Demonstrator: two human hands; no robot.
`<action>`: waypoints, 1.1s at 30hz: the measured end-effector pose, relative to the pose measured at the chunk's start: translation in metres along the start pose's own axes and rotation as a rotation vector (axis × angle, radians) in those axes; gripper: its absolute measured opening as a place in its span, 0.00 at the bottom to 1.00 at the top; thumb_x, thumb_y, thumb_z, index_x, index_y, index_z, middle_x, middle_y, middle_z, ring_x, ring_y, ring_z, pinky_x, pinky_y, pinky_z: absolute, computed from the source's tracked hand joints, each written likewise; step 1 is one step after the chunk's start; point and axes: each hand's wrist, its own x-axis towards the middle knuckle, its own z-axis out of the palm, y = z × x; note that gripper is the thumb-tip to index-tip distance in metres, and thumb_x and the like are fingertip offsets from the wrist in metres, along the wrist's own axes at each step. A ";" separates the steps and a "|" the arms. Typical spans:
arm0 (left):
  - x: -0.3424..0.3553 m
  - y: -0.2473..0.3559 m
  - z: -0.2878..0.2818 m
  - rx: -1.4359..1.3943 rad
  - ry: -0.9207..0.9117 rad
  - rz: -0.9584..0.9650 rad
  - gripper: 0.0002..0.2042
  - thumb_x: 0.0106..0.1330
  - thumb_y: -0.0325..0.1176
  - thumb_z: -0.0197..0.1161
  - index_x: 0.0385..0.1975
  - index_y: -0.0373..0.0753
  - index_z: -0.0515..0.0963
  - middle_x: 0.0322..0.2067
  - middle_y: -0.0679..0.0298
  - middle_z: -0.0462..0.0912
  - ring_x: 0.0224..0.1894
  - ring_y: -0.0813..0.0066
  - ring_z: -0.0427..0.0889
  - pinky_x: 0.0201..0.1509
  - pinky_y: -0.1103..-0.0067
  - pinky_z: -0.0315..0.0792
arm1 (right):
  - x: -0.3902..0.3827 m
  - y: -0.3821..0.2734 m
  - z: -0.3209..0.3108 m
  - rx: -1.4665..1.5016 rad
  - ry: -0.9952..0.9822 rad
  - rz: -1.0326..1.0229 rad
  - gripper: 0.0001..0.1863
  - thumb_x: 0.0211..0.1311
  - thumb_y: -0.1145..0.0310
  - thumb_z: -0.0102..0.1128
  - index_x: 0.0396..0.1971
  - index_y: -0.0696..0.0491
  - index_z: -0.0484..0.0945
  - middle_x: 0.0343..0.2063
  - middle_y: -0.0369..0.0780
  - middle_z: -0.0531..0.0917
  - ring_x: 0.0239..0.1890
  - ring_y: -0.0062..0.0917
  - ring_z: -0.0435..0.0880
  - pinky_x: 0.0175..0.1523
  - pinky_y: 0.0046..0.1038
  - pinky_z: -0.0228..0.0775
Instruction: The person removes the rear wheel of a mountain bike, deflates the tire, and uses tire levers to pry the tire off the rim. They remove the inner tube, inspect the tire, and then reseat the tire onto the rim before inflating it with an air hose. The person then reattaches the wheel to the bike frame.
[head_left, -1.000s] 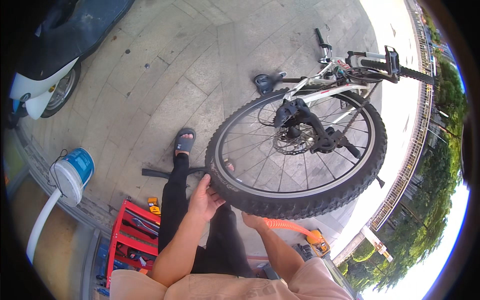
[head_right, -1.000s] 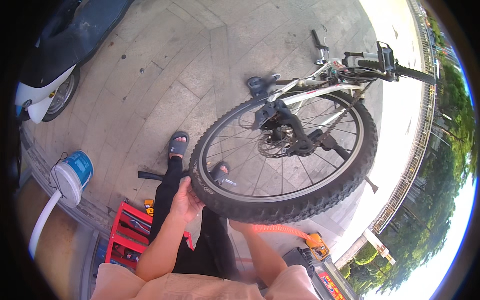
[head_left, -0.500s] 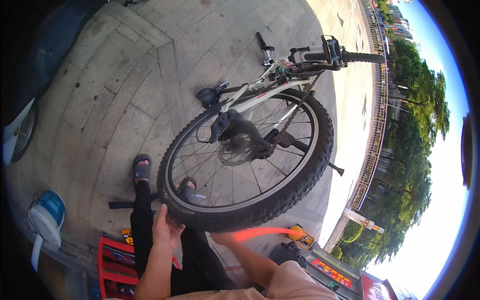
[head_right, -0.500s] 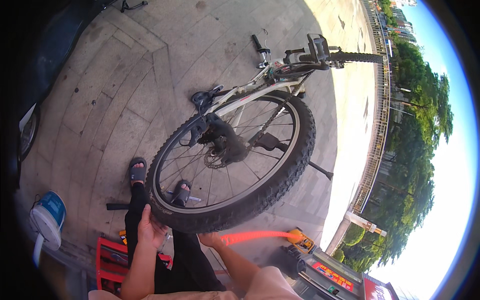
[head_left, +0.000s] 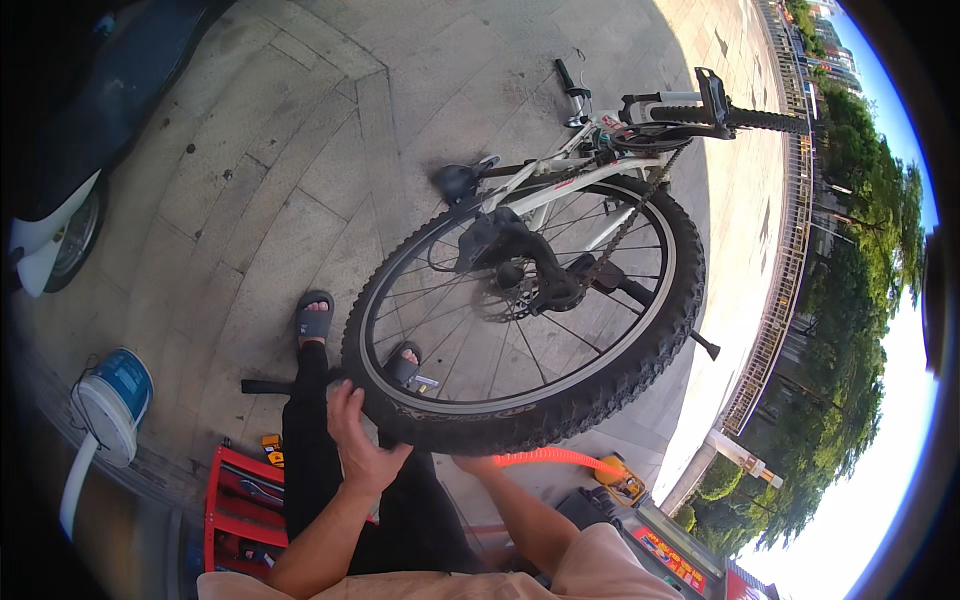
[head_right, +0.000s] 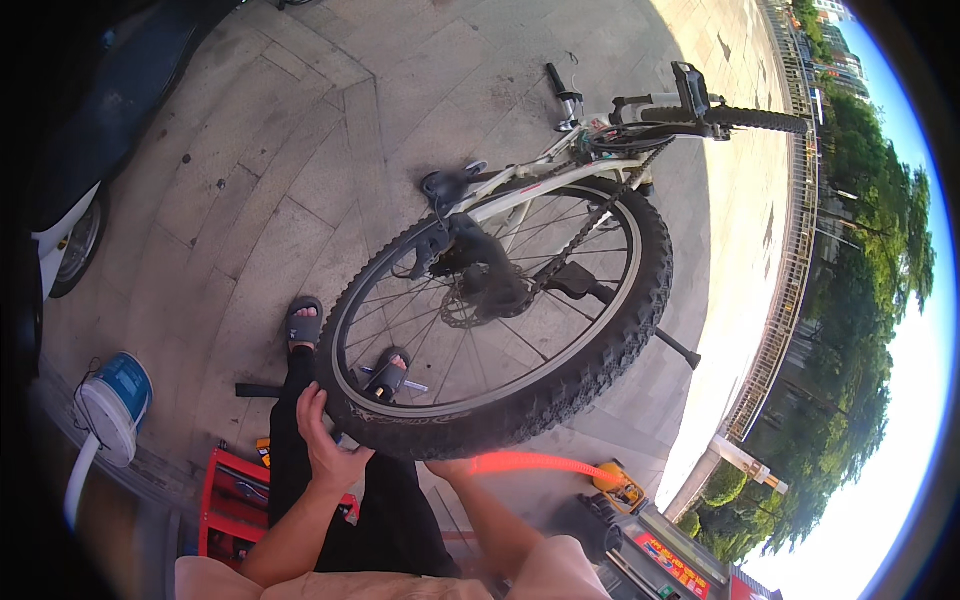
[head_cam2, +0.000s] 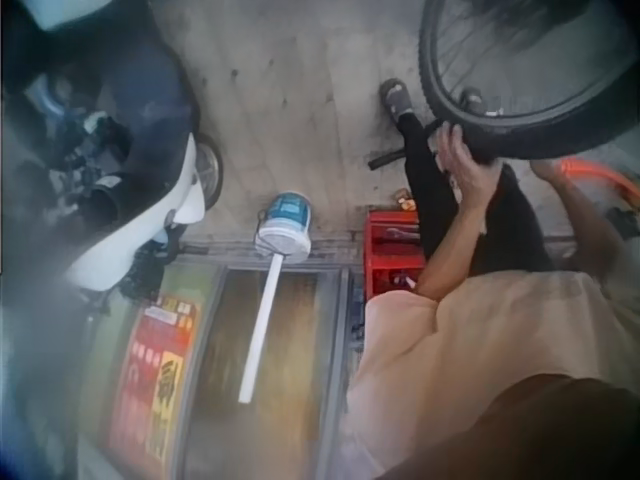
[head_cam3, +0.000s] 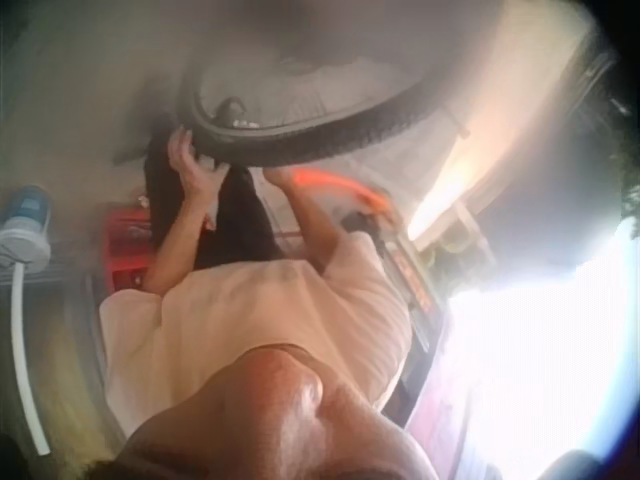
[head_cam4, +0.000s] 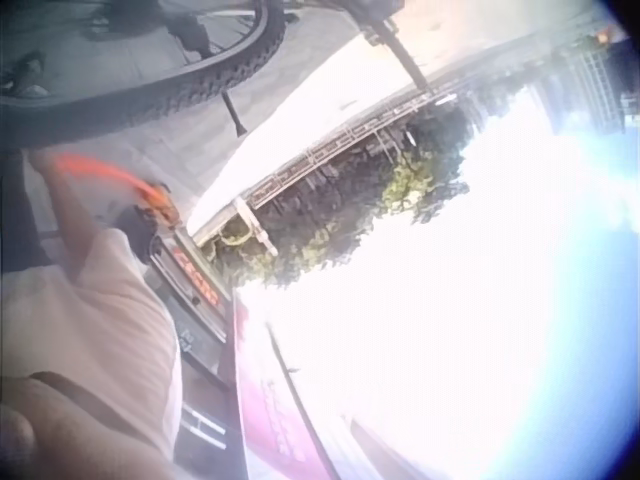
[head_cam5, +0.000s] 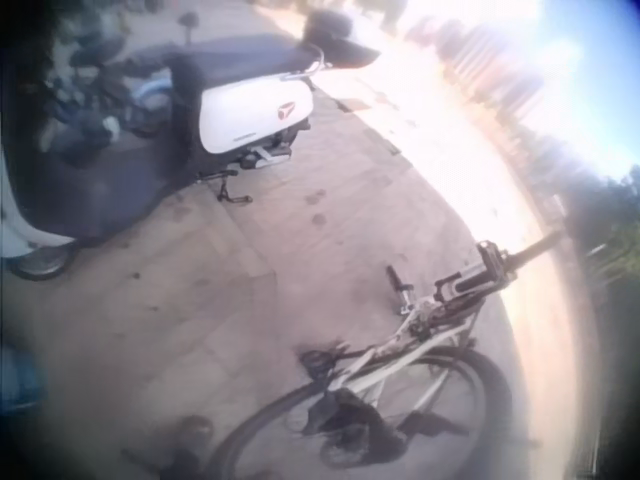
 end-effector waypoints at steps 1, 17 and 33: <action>0.000 -0.003 0.003 0.015 0.048 0.056 0.41 0.34 0.30 0.72 0.53 0.33 0.58 0.56 0.46 0.59 0.59 0.45 0.57 0.62 0.61 0.51 | 0.003 0.000 -0.003 0.006 0.015 -0.010 0.18 0.54 0.61 0.50 0.44 0.51 0.74 0.45 0.45 0.76 0.52 0.40 0.70 0.57 0.39 0.58; 0.028 0.039 0.009 0.104 0.069 0.270 0.27 0.36 0.28 0.70 0.40 0.35 0.69 0.37 0.56 0.75 0.42 0.57 0.73 0.49 0.70 0.63 | 0.063 -0.029 -0.028 0.187 0.176 -0.291 0.17 0.51 0.72 0.54 0.43 0.55 0.74 0.45 0.46 0.75 0.51 0.40 0.70 0.56 0.39 0.59; 0.040 0.070 0.003 0.050 -0.261 0.103 0.24 0.44 0.17 0.65 0.45 0.30 0.68 0.40 0.60 0.76 0.41 0.76 0.76 0.45 0.79 0.71 | 0.106 -0.103 -0.085 1.133 0.256 -0.302 0.14 0.56 0.69 0.50 0.42 0.57 0.73 0.27 0.50 0.79 0.32 0.45 0.78 0.37 0.38 0.69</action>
